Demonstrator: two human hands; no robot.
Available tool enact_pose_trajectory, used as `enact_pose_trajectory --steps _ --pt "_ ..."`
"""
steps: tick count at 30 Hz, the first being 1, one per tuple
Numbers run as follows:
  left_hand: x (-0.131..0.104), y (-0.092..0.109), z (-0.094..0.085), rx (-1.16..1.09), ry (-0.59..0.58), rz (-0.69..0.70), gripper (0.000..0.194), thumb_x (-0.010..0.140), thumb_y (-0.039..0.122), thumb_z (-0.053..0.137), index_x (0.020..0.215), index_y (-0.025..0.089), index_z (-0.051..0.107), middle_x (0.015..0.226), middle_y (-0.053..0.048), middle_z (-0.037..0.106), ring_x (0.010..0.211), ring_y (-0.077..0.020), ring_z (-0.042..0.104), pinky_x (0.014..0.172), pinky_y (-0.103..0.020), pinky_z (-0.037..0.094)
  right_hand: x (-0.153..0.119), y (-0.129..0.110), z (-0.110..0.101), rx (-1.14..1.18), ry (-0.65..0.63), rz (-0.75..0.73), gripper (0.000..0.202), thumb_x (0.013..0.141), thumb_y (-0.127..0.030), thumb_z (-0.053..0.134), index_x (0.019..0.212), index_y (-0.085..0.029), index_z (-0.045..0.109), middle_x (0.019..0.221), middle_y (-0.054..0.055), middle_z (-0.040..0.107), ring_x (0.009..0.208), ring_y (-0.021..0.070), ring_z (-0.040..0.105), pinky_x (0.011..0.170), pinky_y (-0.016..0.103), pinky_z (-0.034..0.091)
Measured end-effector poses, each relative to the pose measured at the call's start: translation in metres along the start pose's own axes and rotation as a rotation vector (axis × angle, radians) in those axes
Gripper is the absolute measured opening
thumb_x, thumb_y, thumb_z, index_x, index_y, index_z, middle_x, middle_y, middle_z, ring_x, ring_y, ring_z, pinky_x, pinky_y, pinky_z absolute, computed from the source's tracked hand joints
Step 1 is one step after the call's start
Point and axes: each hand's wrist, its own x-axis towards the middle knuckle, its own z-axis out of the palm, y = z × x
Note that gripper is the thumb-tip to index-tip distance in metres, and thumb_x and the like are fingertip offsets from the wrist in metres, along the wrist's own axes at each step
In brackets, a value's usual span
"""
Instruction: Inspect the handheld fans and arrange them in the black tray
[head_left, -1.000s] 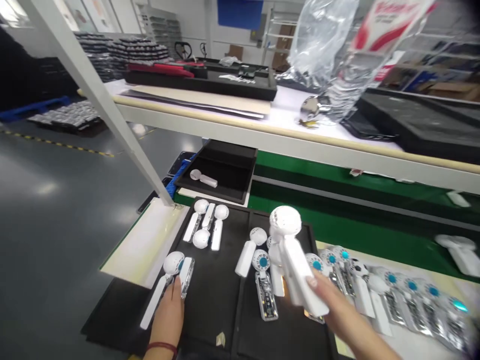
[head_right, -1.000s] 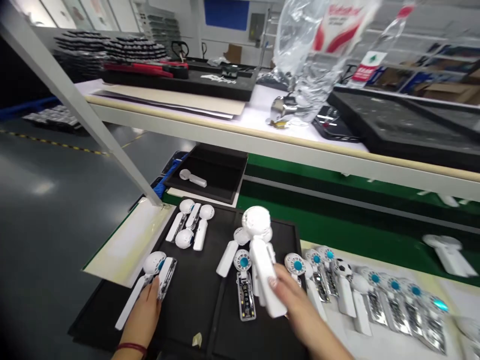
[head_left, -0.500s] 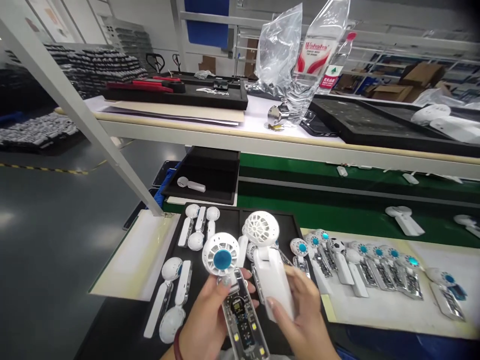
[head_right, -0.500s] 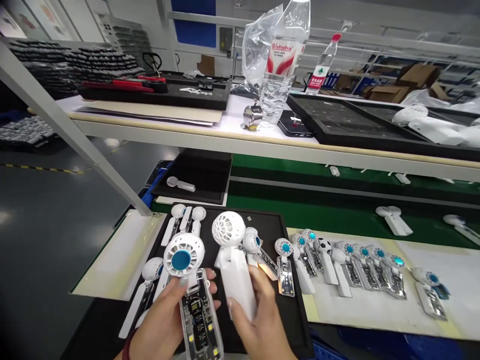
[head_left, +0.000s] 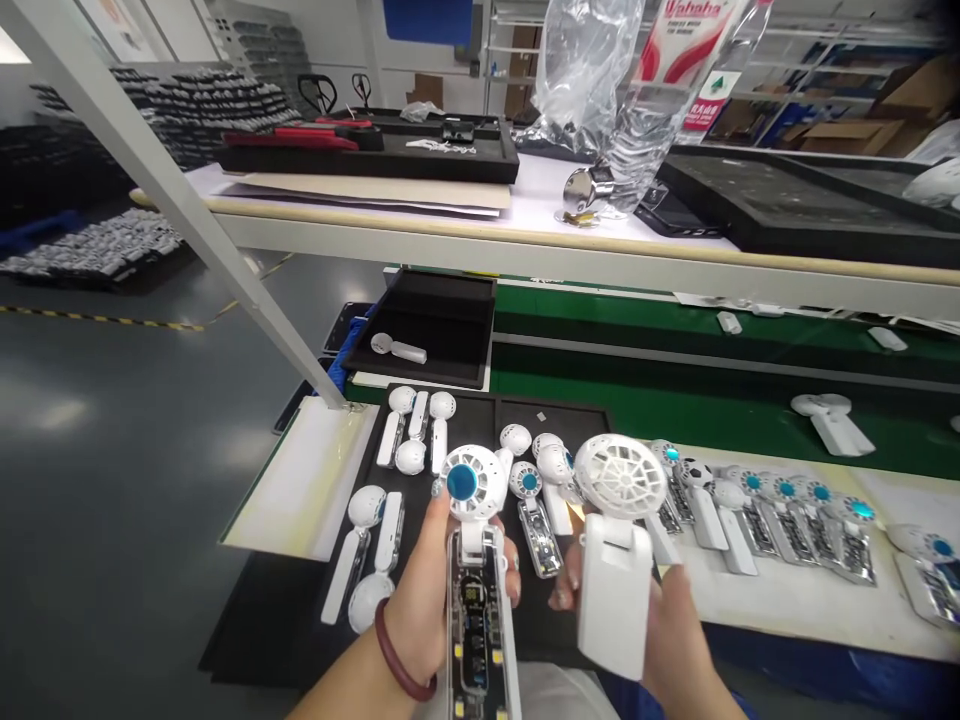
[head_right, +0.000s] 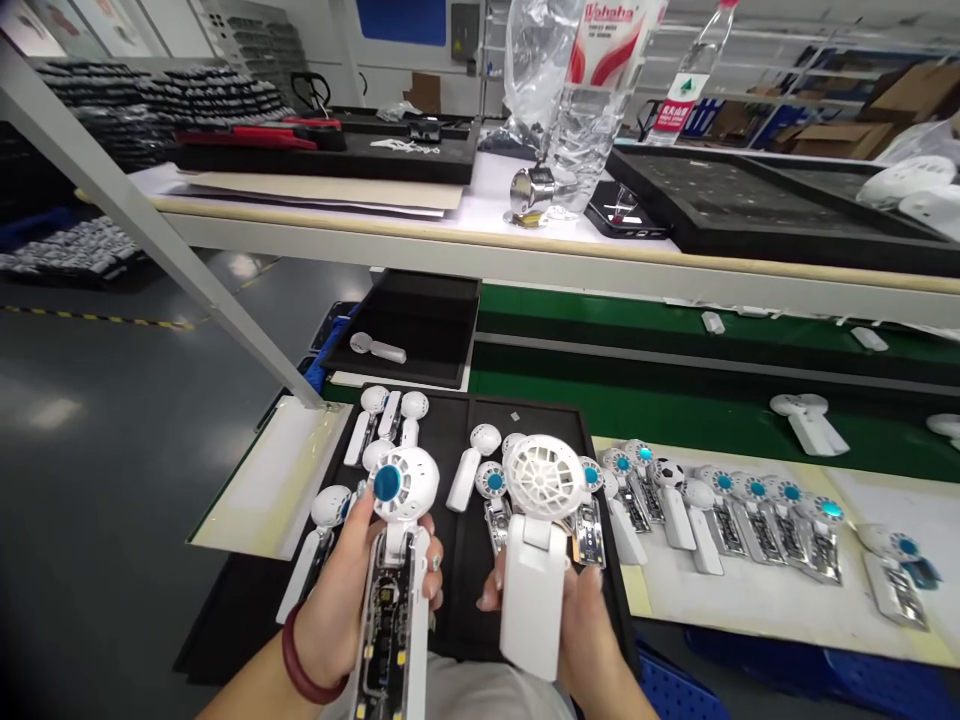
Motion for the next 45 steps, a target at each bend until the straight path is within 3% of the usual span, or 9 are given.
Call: enact_pose_trajectory --steps 4,8,10,15,18,25,29,37,45 --pt "0.000 0.001 -0.003 0.004 -0.002 -0.041 0.056 0.076 0.063 0.035 0.072 0.012 0.060 0.062 -0.003 0.057 0.053 -0.0135 0.053 0.062 -0.034 0.051 -0.004 -0.012 0.007 0.241 -0.120 -0.003 0.045 0.067 -0.070 0.045 0.093 -0.035 0.056 0.073 -0.003 0.053 0.051 0.0132 0.050 0.058 0.032 0.040" --pt "-0.001 0.002 -0.003 0.032 0.000 -0.050 0.055 0.077 0.062 0.036 0.074 0.012 0.060 0.066 -0.004 0.058 0.058 -0.0139 0.054 0.062 -0.035 0.052 0.003 -0.005 -0.002 0.213 -0.428 0.208 0.066 0.034 -0.068 0.070 0.078 -0.022 0.054 0.059 -0.004 0.045 0.043 0.0072 0.037 0.046 0.022 0.032" --pt "-0.002 0.002 -0.003 0.037 -0.004 -0.059 0.055 0.078 0.061 0.034 0.073 0.012 0.061 0.065 -0.004 0.058 0.059 -0.0142 0.054 0.062 -0.034 0.052 0.008 0.002 -0.007 0.203 -0.450 0.274 0.073 0.031 -0.073 0.067 0.078 -0.019 0.054 0.055 -0.005 0.042 0.042 0.0056 0.032 0.045 0.021 0.029" --pt "-0.003 0.002 -0.006 0.101 0.017 -0.028 0.056 0.077 0.062 0.036 0.074 0.012 0.061 0.064 -0.005 0.059 0.060 -0.0155 0.056 0.061 -0.033 0.052 0.006 0.006 -0.003 0.145 -0.090 0.161 0.068 0.055 -0.062 0.067 0.108 -0.024 0.049 0.094 0.006 0.057 0.074 0.0205 0.058 0.062 0.034 0.046" --pt "-0.002 0.001 -0.012 0.100 0.021 -0.007 0.049 0.076 0.059 0.041 0.076 0.015 0.060 0.067 -0.003 0.060 0.061 -0.0158 0.057 0.062 -0.033 0.051 0.001 -0.004 0.006 0.106 -0.023 0.153 0.065 0.064 -0.062 0.059 0.115 -0.023 0.047 0.114 0.014 0.053 0.093 0.0317 0.057 0.075 0.048 0.045" --pt "0.000 -0.001 -0.024 0.089 0.040 -0.011 0.044 0.077 0.054 0.044 0.077 0.013 0.061 0.065 -0.004 0.061 0.057 -0.0144 0.055 0.066 -0.032 0.049 0.012 0.008 0.005 0.155 0.353 0.104 0.051 0.076 -0.066 0.037 0.092 -0.023 0.058 0.071 0.003 0.061 0.062 0.0184 0.056 0.068 0.036 0.047" --pt "0.000 -0.001 -0.026 0.082 0.058 0.005 0.048 0.077 0.056 0.043 0.075 0.013 0.062 0.064 -0.003 0.060 0.056 -0.0137 0.054 0.065 -0.032 0.049 0.011 0.016 0.010 0.002 0.494 0.096 0.059 0.075 -0.064 0.043 0.116 -0.021 0.047 0.091 0.007 0.065 0.082 0.0250 0.058 0.072 0.038 0.047" --pt "0.000 0.004 -0.056 -0.010 -0.070 0.032 0.025 0.079 0.023 0.047 0.099 0.019 0.062 0.109 -0.009 0.062 0.101 -0.0276 0.056 0.084 -0.048 0.046 -0.001 -0.014 0.046 0.005 0.149 0.196 0.069 0.074 -0.026 0.060 0.133 -0.028 0.024 0.124 0.004 0.050 0.109 0.0218 0.048 0.091 0.036 0.038" --pt "-0.013 0.018 -0.038 0.051 -0.127 -0.018 0.043 0.075 0.043 0.050 0.102 0.012 0.063 0.074 -0.008 0.066 0.058 -0.0161 0.059 0.059 -0.026 0.049 0.012 -0.028 0.069 0.155 -0.040 0.263 0.041 0.079 -0.020 0.053 0.119 -0.024 0.045 0.097 0.003 0.062 0.086 0.0177 0.060 0.083 0.035 0.045"
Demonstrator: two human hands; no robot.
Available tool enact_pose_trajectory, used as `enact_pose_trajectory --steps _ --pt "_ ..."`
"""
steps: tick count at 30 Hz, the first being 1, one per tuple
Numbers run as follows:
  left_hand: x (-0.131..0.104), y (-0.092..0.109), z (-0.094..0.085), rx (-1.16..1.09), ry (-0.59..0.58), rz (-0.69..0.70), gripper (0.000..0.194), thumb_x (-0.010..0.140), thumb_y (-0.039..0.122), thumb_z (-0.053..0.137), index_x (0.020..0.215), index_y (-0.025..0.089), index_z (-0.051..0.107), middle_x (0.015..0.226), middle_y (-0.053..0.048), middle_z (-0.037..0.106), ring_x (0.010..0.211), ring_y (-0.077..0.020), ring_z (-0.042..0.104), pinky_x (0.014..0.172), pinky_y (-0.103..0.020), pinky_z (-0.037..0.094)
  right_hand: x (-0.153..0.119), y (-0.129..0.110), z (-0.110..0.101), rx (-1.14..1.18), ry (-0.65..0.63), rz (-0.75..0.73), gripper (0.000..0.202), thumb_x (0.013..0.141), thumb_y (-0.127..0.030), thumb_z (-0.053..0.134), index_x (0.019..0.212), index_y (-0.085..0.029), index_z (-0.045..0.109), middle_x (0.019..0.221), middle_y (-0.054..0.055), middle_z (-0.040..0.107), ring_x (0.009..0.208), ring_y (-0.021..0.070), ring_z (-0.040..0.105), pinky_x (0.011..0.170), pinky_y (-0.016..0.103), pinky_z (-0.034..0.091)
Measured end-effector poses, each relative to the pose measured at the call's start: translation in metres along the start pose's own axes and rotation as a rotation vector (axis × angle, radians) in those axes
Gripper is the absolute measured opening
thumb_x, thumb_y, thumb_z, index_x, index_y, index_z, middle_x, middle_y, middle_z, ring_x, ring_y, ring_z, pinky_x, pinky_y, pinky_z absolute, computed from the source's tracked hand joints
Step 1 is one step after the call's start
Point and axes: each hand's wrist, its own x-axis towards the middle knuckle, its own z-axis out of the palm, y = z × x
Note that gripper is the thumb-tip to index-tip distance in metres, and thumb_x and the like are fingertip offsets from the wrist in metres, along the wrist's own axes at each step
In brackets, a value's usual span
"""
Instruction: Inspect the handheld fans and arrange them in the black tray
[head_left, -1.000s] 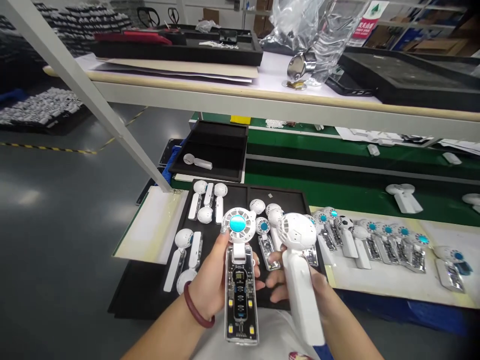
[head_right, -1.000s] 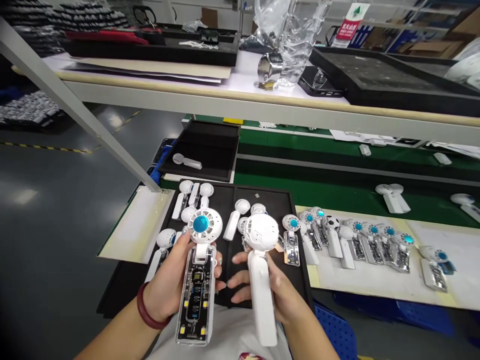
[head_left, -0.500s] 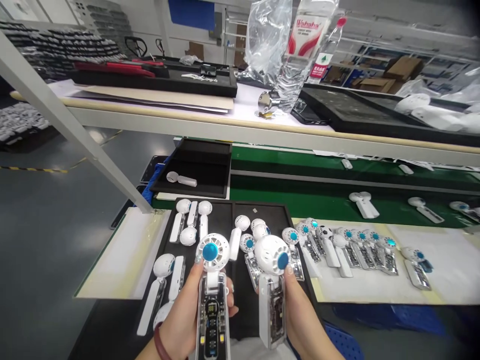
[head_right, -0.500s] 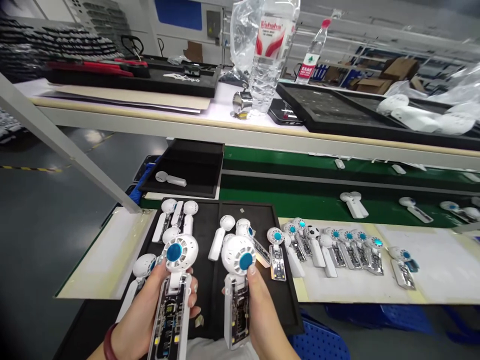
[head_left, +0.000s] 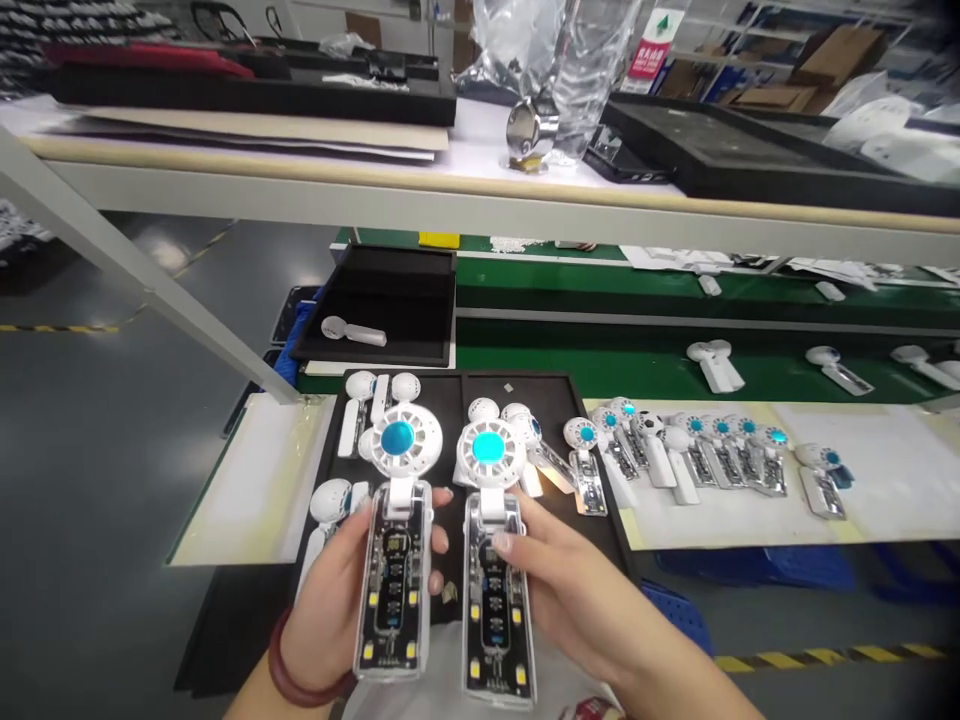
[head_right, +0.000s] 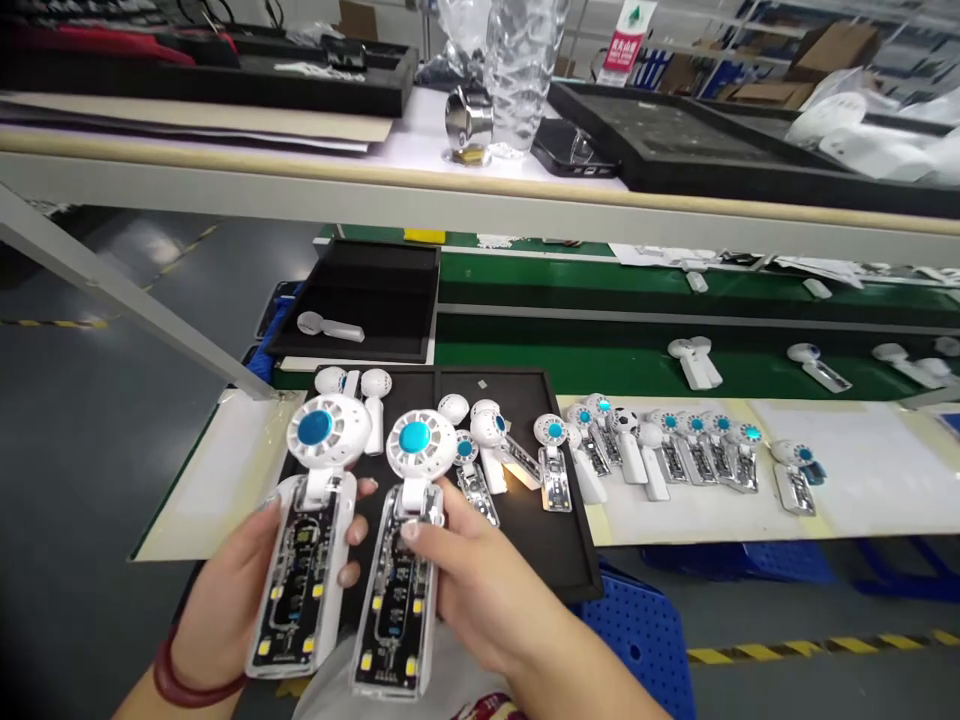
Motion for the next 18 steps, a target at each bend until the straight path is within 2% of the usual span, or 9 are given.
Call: enact_pose_trajectory --steps 5,9,11,12,14,16,18 --pt "-0.009 0.009 0.019 0.100 0.047 0.133 0.038 0.069 0.036 0.053 0.103 0.019 0.060 0.081 -0.007 0.066 0.066 -0.0230 0.060 0.066 -0.039 0.049 0.006 -0.016 0.009 0.055 -0.078 0.011 0.033 0.084 -0.018 0.045 0.117 -0.025 0.047 0.091 0.002 0.062 0.079 0.0153 0.061 0.080 0.034 0.047" --pt "-0.010 0.008 0.014 0.236 0.097 0.179 0.040 0.072 0.033 0.052 0.112 0.026 0.050 0.088 -0.005 0.064 0.076 -0.0243 0.061 0.072 -0.041 0.047 0.010 -0.016 0.007 0.017 -0.056 0.013 0.036 0.084 -0.019 0.045 0.120 -0.024 0.045 0.099 0.003 0.061 0.087 0.0166 0.060 0.083 0.035 0.045" --pt "-0.005 0.004 0.000 0.500 0.217 0.256 0.039 0.076 0.035 0.050 0.114 0.028 0.045 0.100 -0.004 0.061 0.088 -0.0229 0.058 0.080 -0.038 0.044 0.014 -0.010 -0.002 -0.087 -0.001 -0.030 0.039 0.083 -0.022 0.048 0.122 -0.026 0.042 0.107 0.003 0.059 0.095 0.0172 0.056 0.087 0.035 0.043" --pt "-0.001 0.001 -0.011 0.720 0.309 0.291 0.038 0.077 0.036 0.049 0.114 0.027 0.043 0.104 -0.004 0.059 0.092 -0.0217 0.056 0.083 -0.036 0.042 0.017 -0.006 -0.009 -0.186 0.038 -0.063 0.040 0.082 -0.023 0.050 0.122 -0.026 0.041 0.111 0.003 0.057 0.099 0.0171 0.054 0.090 0.035 0.041" --pt "0.009 -0.008 -0.036 1.213 0.498 0.303 0.032 0.078 0.035 0.046 0.107 0.022 0.043 0.101 -0.005 0.058 0.092 -0.0203 0.055 0.082 -0.032 0.041 0.025 0.005 -0.030 -0.485 0.138 -0.109 0.041 0.079 -0.020 0.052 0.118 -0.026 0.043 0.114 0.002 0.055 0.103 0.0174 0.051 0.092 0.035 0.038" --pt "0.020 -0.019 -0.062 1.559 0.618 0.228 0.021 0.077 0.029 0.044 0.095 0.018 0.045 0.090 -0.007 0.060 0.085 -0.0212 0.057 0.075 -0.032 0.041 0.034 0.018 -0.055 -0.878 0.200 -0.155 0.040 0.075 -0.013 0.052 0.114 -0.024 0.047 0.112 0.003 0.056 0.102 0.0190 0.051 0.091 0.037 0.037" --pt "0.030 -0.028 -0.084 1.684 0.663 0.162 0.014 0.074 0.024 0.044 0.086 0.017 0.046 0.081 -0.009 0.060 0.080 -0.0232 0.058 0.070 -0.032 0.040 0.045 0.032 -0.078 -1.300 0.088 -0.239 0.043 0.072 -0.002 0.046 0.108 -0.023 0.053 0.112 0.003 0.057 0.104 0.0204 0.049 0.091 0.040 0.036"
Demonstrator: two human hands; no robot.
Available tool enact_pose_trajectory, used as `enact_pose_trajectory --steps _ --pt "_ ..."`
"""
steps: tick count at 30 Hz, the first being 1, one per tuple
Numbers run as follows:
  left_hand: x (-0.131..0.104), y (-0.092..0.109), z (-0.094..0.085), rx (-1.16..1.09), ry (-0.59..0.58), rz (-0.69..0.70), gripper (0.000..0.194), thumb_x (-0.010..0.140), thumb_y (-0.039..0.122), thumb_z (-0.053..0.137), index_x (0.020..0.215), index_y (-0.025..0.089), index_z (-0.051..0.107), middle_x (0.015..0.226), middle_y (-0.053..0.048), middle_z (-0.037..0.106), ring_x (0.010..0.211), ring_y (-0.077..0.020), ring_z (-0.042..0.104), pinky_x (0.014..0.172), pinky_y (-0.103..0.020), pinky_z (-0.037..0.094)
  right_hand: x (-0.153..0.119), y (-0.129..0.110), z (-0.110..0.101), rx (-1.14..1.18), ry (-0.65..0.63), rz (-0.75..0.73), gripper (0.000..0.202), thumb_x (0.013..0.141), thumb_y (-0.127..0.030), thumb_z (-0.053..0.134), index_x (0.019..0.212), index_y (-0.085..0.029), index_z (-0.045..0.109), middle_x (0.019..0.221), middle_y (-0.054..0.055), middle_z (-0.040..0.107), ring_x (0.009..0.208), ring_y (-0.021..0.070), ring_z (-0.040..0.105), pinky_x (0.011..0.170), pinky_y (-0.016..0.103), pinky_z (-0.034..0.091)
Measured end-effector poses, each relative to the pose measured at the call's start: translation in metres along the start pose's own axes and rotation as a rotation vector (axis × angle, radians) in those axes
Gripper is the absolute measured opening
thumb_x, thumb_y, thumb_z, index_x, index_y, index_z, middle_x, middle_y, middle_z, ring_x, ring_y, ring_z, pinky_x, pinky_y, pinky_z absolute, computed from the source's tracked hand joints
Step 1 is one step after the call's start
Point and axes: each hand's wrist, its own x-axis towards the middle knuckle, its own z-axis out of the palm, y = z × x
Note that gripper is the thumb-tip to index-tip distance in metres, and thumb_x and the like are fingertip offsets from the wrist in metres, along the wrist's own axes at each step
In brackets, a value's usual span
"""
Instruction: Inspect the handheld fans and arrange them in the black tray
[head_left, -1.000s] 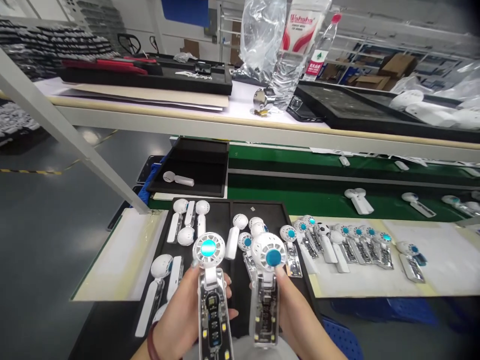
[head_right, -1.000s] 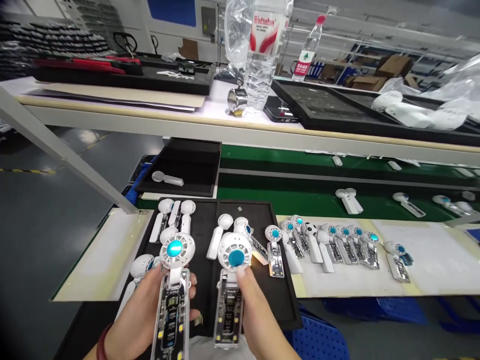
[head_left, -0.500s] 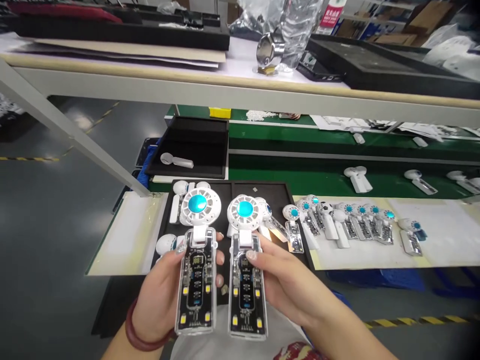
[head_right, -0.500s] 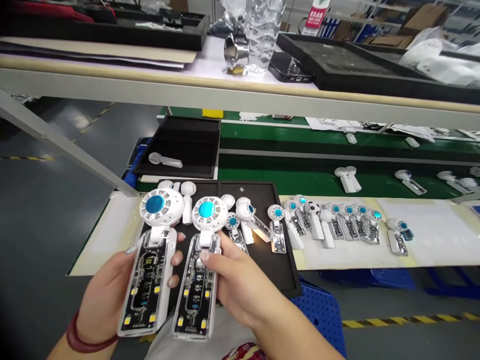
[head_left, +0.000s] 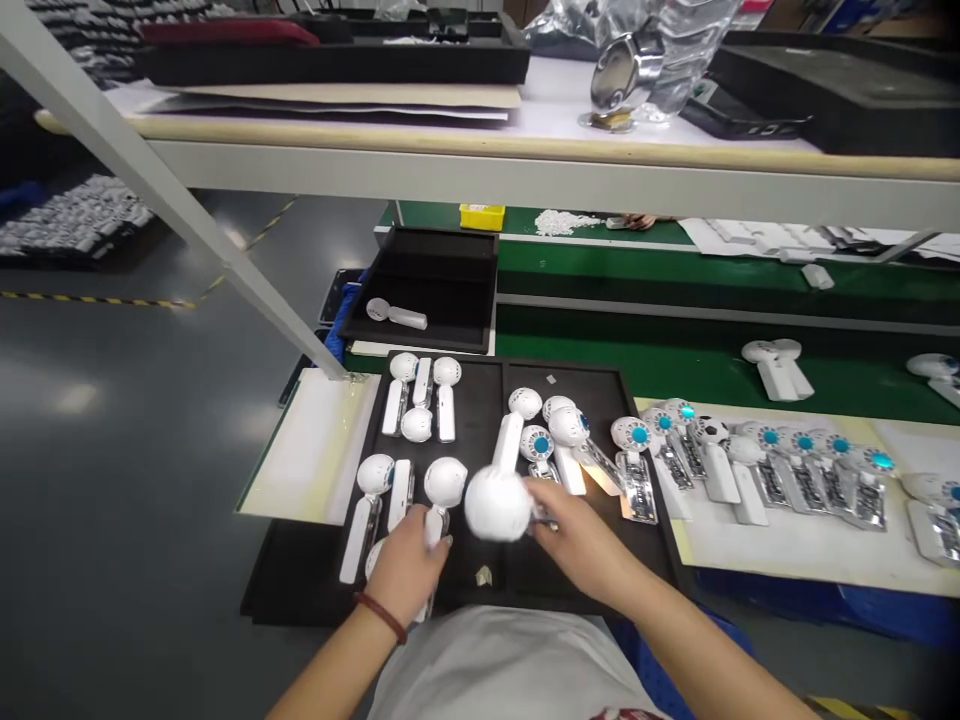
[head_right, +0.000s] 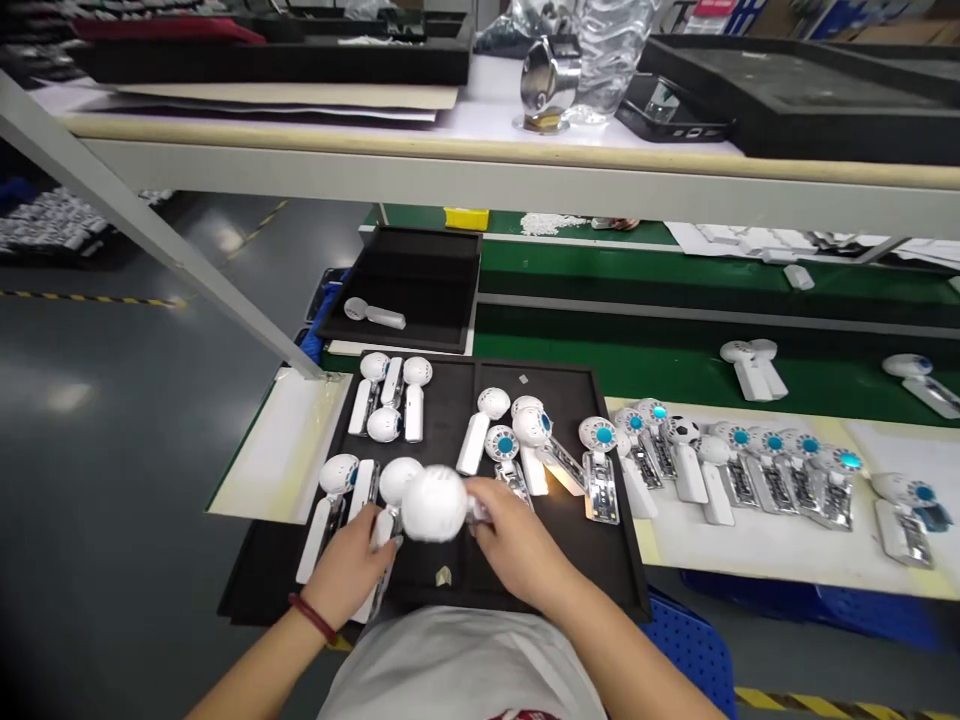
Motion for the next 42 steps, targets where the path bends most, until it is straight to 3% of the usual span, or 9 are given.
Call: enact_pose_trajectory --steps 5,14,20,24,29,33,37,40,42 --pt "0.021 -0.020 0.017 0.177 0.026 -0.035 0.018 0.076 0.031 0.044 0.083 0.016 0.049 0.083 -0.013 0.061 0.079 -0.0256 0.059 0.067 -0.033 0.040 0.029 0.039 0.036 -0.683 -0.284 -0.582 0.025 0.081 -0.005 0.045 0.090 -0.022 0.061 0.103 -0.001 0.064 0.104 0.0190 0.047 0.099 0.039 0.027" --pt "0.034 -0.032 0.032 0.391 0.045 -0.055 0.024 0.078 0.026 0.043 0.094 0.010 0.052 0.090 -0.016 0.062 0.079 -0.0271 0.062 0.063 -0.034 0.044 0.071 0.064 0.093 -0.809 -0.354 -0.818 0.014 0.083 -0.014 0.050 0.074 -0.019 0.060 0.080 0.000 0.062 0.095 0.0202 0.045 0.097 0.043 0.029" --pt "0.029 -0.030 0.020 0.411 0.075 0.008 0.023 0.082 0.021 0.035 0.089 0.009 0.054 0.089 -0.015 0.060 0.075 -0.0284 0.061 0.062 -0.037 0.044 0.065 0.059 0.081 -0.786 -0.238 -0.709 0.026 0.086 -0.018 0.043 0.107 -0.027 0.056 0.109 0.005 0.054 0.109 0.0228 0.040 0.095 0.045 0.032" --pt "0.038 0.005 0.013 0.316 0.119 0.151 0.030 0.085 0.027 0.029 0.091 0.012 0.054 0.092 -0.013 0.056 0.089 -0.0268 0.055 0.077 -0.038 0.042 0.052 0.050 0.046 -0.568 0.106 -0.423 0.036 0.078 -0.011 0.046 0.110 -0.028 0.053 0.114 0.003 0.052 0.112 0.0209 0.040 0.095 0.039 0.036" --pt "0.094 0.070 0.048 0.086 0.050 0.283 0.050 0.076 0.032 0.050 0.121 0.012 0.042 0.117 -0.014 0.048 0.110 -0.0272 0.043 0.093 -0.036 0.034 0.037 0.068 -0.002 -0.499 0.550 -0.089 0.028 0.083 -0.016 0.039 0.109 -0.020 0.048 0.108 0.010 0.048 0.105 0.0233 0.043 0.090 0.045 0.040" --pt "0.137 0.086 0.071 -0.117 -0.041 0.172 0.078 0.064 0.016 0.060 0.131 0.001 0.024 0.118 -0.025 0.045 0.110 -0.0361 0.043 0.091 -0.045 0.033 0.031 0.087 -0.033 -0.552 0.714 0.065 0.037 0.080 -0.022 0.044 0.117 -0.021 0.044 0.120 0.012 0.040 0.113 0.0292 0.035 0.093 0.053 0.035" --pt "0.129 0.075 0.052 -0.422 -0.151 0.128 0.053 0.074 0.019 0.048 0.124 0.009 0.036 0.112 -0.017 0.055 0.105 -0.0269 0.050 0.092 -0.039 0.035 0.037 0.078 -0.054 -0.303 0.663 0.093 0.042 0.084 -0.031 0.042 0.125 -0.028 0.036 0.128 0.008 0.036 0.120 0.0254 0.031 0.097 0.048 0.032" --pt "0.089 0.076 0.027 -0.707 -0.303 0.146 0.045 0.082 0.035 0.039 0.123 0.017 0.036 0.108 -0.011 0.058 0.091 -0.0206 0.057 0.078 -0.033 0.044 0.052 0.047 -0.059 0.210 0.458 0.094 0.059 0.082 -0.043 0.047 0.133 -0.034 0.020 0.138 0.005 0.027 0.124 0.0239 0.031 0.098 0.046 0.032" --pt "0.060 0.086 0.015 -1.025 -0.453 0.140 0.047 0.079 0.039 0.048 0.120 0.019 0.039 0.104 -0.010 0.058 0.079 -0.0170 0.058 0.067 -0.028 0.045 0.061 0.021 -0.059 0.621 0.290 0.078 0.071 0.078 -0.049 0.051 0.135 -0.034 0.011 0.135 0.007 0.033 0.119 0.0245 0.040 0.093 0.045 0.037"
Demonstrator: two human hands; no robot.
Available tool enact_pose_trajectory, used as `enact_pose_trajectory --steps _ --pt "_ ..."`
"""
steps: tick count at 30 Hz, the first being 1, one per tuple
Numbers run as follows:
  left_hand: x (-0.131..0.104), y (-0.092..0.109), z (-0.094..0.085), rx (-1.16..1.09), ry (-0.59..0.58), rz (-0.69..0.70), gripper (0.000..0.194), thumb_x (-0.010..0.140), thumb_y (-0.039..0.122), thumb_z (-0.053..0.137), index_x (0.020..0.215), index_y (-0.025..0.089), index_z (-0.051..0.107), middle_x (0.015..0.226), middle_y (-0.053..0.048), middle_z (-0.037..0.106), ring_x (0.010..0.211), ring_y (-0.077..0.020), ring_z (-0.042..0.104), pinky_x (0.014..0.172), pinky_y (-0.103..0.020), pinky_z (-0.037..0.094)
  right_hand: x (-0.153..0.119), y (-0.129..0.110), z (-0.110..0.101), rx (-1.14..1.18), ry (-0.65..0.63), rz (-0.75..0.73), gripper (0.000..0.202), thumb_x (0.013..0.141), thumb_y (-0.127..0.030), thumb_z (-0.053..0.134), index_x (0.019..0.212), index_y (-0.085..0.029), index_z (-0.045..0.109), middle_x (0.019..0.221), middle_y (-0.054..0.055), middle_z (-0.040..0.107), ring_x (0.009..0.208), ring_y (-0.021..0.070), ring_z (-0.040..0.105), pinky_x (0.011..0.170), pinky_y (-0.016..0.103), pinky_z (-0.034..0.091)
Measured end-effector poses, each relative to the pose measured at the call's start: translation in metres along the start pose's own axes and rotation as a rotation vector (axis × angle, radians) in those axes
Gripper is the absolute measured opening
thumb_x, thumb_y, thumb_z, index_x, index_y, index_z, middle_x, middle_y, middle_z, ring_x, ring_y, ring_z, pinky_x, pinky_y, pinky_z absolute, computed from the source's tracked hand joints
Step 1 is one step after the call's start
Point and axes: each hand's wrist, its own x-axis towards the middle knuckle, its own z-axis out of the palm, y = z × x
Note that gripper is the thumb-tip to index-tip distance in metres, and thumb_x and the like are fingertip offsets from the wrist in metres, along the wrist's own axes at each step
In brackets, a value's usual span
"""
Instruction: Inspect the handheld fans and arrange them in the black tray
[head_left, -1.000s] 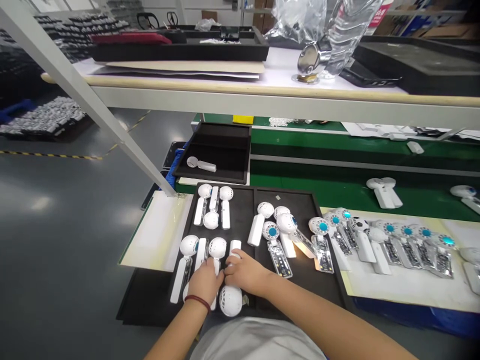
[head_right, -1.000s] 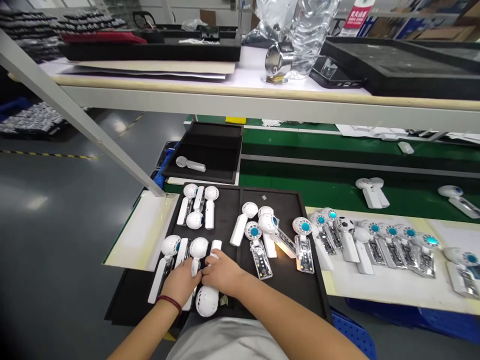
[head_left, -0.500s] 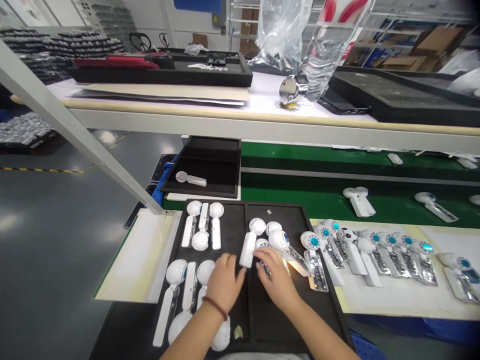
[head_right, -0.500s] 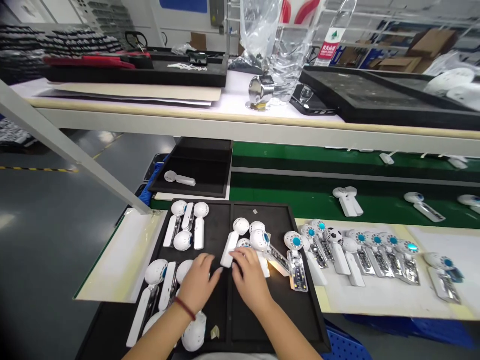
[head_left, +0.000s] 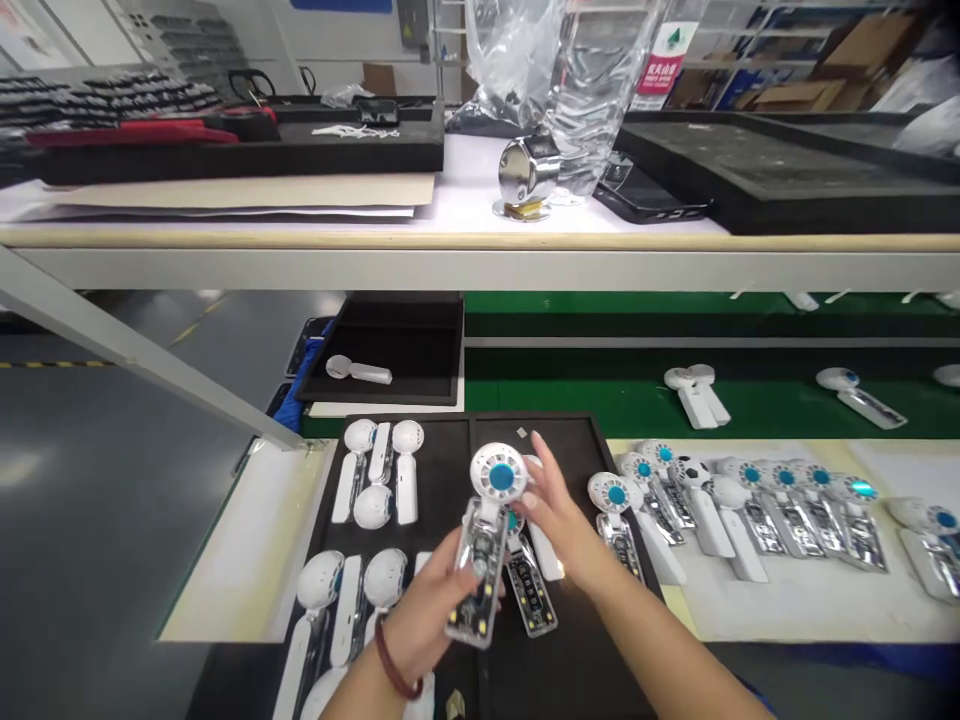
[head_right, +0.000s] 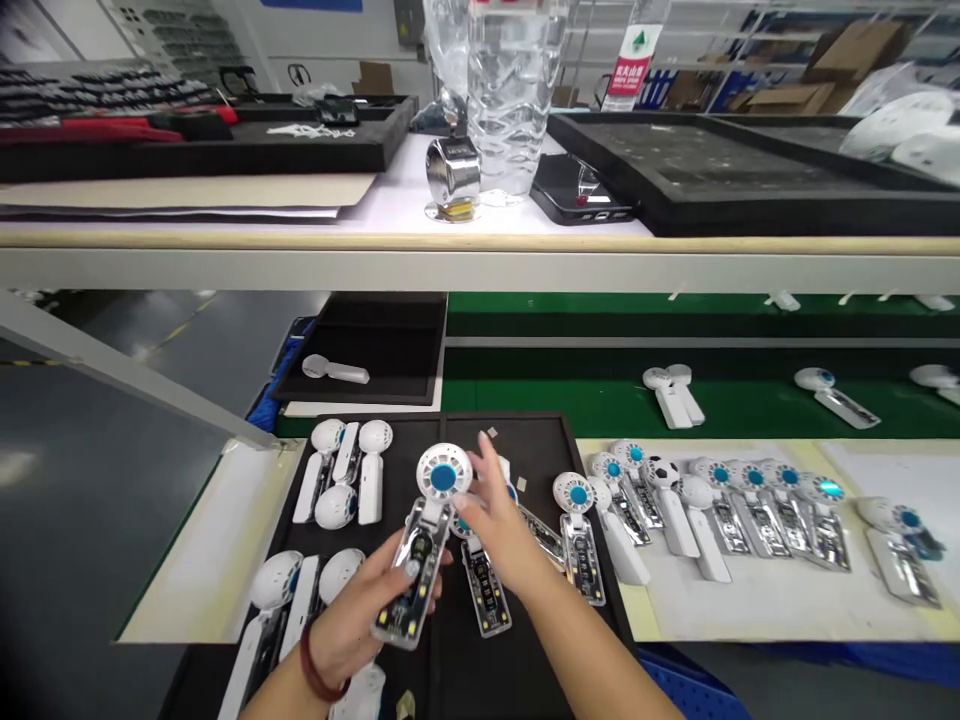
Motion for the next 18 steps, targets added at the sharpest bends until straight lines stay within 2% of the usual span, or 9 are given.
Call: enact_pose_trajectory --steps 1,3,6,9,12,14,15,16,18 --pt "-0.011 0.005 0.008 -0.165 -0.051 0.005 0.047 0.076 0.038 0.054 0.117 0.020 0.042 0.102 -0.009 0.059 0.074 -0.0150 0.057 0.063 -0.026 0.044 0.001 -0.011 0.009 0.167 -0.065 0.041 0.071 0.077 -0.051 0.052 0.134 -0.033 0.012 0.128 0.009 0.042 0.111 0.0248 0.048 0.087 0.043 0.041" --pt "-0.027 0.012 0.022 -0.396 -0.116 0.031 0.044 0.071 0.035 0.063 0.110 0.020 0.049 0.094 -0.007 0.060 0.069 -0.0120 0.055 0.061 -0.024 0.040 -0.001 -0.030 0.024 0.373 -0.116 0.114 0.065 0.076 -0.051 0.053 0.129 -0.030 0.021 0.104 0.007 0.058 0.090 0.0238 0.060 0.071 0.038 0.047" --pt "-0.039 0.014 0.032 -0.487 -0.185 0.066 0.039 0.071 0.035 0.065 0.105 0.020 0.054 0.086 -0.006 0.060 0.069 -0.0116 0.055 0.060 -0.023 0.039 -0.011 -0.051 0.038 0.437 -0.078 0.200 0.058 0.075 -0.054 0.053 0.121 -0.029 0.028 0.076 0.002 0.062 0.069 0.0204 0.062 0.056 0.029 0.045" --pt "-0.044 0.012 0.036 -0.550 -0.268 0.073 0.045 0.068 0.038 0.066 0.108 0.020 0.054 0.091 -0.007 0.059 0.068 -0.0124 0.056 0.061 -0.025 0.040 -0.022 -0.065 0.043 0.415 -0.041 0.245 0.055 0.074 -0.054 0.055 0.118 -0.030 0.031 0.075 -0.001 0.060 0.062 0.0156 0.059 0.051 0.024 0.043" --pt "-0.047 0.012 0.045 -0.677 -0.271 0.083 0.042 0.071 0.036 0.063 0.109 0.021 0.054 0.095 -0.007 0.058 0.073 -0.0144 0.055 0.061 -0.027 0.042 -0.023 -0.071 0.040 0.342 -0.086 0.312 0.056 0.075 -0.058 0.050 0.121 -0.032 0.029 0.086 0.001 0.061 0.056 0.0136 0.057 0.044 0.022 0.039" --pt "-0.047 0.017 0.054 -0.817 -0.219 0.064 0.035 0.076 0.037 0.057 0.106 0.018 0.057 0.098 -0.008 0.058 0.077 -0.0155 0.054 0.060 -0.027 0.043 -0.018 -0.065 0.030 0.296 -0.129 0.267 0.059 0.077 -0.064 0.039 0.127 -0.034 0.025 0.100 0.004 0.060 0.068 0.0166 0.060 0.052 0.026 0.045" --pt "-0.047 0.020 0.058 -0.882 -0.186 0.046 0.034 0.079 0.038 0.052 0.104 0.016 0.058 0.099 -0.009 0.057 0.078 -0.0159 0.053 0.060 -0.027 0.044 -0.015 -0.058 0.021 0.239 -0.127 0.210 0.060 0.079 -0.065 0.034 0.130 -0.035 0.022 0.109 0.004 0.057 0.081 0.0189 0.060 0.062 0.031 0.047" --pt "-0.046 0.024 0.061 -0.931 -0.162 0.028 0.036 0.081 0.039 0.048 0.103 0.014 0.059 0.099 -0.010 0.058 0.077 -0.0160 0.053 0.060 -0.027 0.044 -0.012 -0.047 0.011 0.126 -0.097 0.143 0.062 0.080 -0.064 0.033 0.132 -0.035 0.018 0.120 0.005 0.051 0.098 0.0211 0.055 0.076 0.037 0.046" --pt "-0.044 0.033 0.066 -0.979 -0.116 0.023 0.039 0.083 0.042 0.043 0.102 0.013 0.060 0.098 -0.011 0.058 0.077 -0.0167 0.052 0.060 -0.028 0.044 -0.008 -0.019 -0.016 -0.299 0.008 0.064 0.069 0.079 -0.057 0.040 0.137 -0.032 0.011 0.136 0.007 0.034 0.122 0.0257 0.034 0.095 0.045 0.033"
